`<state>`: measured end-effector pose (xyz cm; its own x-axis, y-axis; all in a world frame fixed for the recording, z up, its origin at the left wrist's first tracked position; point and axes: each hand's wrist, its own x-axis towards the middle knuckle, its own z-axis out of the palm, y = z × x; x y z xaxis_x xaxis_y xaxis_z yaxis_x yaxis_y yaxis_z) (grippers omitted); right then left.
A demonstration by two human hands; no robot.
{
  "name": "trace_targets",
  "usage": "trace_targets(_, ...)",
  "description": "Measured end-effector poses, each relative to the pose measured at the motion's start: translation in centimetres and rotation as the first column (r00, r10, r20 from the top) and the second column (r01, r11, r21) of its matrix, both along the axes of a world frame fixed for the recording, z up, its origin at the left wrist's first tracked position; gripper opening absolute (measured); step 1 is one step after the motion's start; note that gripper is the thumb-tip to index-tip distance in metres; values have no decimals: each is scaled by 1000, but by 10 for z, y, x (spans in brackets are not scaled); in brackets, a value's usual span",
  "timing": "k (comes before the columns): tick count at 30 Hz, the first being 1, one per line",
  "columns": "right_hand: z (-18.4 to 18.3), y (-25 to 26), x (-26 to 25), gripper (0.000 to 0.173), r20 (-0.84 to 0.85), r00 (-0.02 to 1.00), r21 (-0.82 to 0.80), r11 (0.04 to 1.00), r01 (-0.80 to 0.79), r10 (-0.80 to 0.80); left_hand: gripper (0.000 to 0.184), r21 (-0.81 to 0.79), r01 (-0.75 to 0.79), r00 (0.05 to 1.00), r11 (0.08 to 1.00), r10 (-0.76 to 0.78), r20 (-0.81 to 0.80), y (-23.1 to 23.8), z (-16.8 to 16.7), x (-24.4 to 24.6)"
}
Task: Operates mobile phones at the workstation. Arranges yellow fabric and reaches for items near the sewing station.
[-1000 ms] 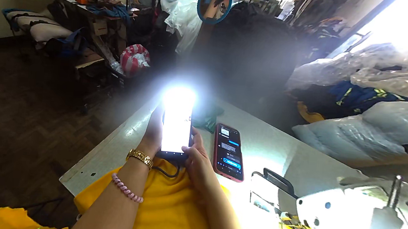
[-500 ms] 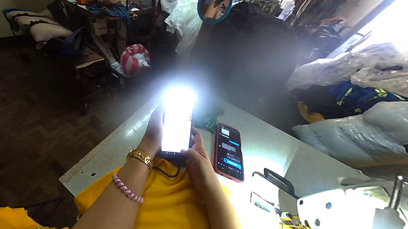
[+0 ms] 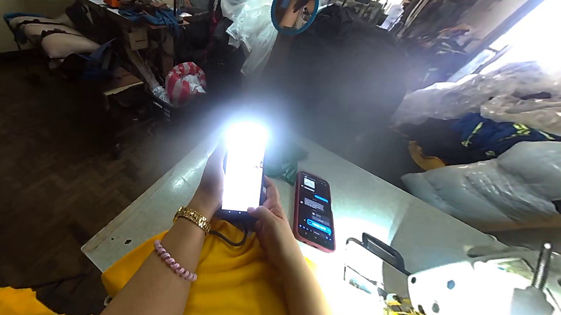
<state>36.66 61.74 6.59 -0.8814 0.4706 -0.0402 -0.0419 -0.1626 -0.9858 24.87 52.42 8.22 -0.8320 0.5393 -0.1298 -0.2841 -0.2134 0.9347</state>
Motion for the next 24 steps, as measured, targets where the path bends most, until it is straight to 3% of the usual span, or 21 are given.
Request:
trace_targets(11,-5,2,-1,74,-28,1000,2,1000,-4,4,58,-1,-18,999,1000,18,37,1,-3,-2)
trace_targets(17,-2,-1,2,57,-6,1000,41,999,17,-17,60,-32,-28,999,999,29,26,2,-4,-3)
trace_targets(24,-5,0,1,63,-29,1000,66,998,-5,7,58,-19,-33,999,999,33,10,2,-4,-2)
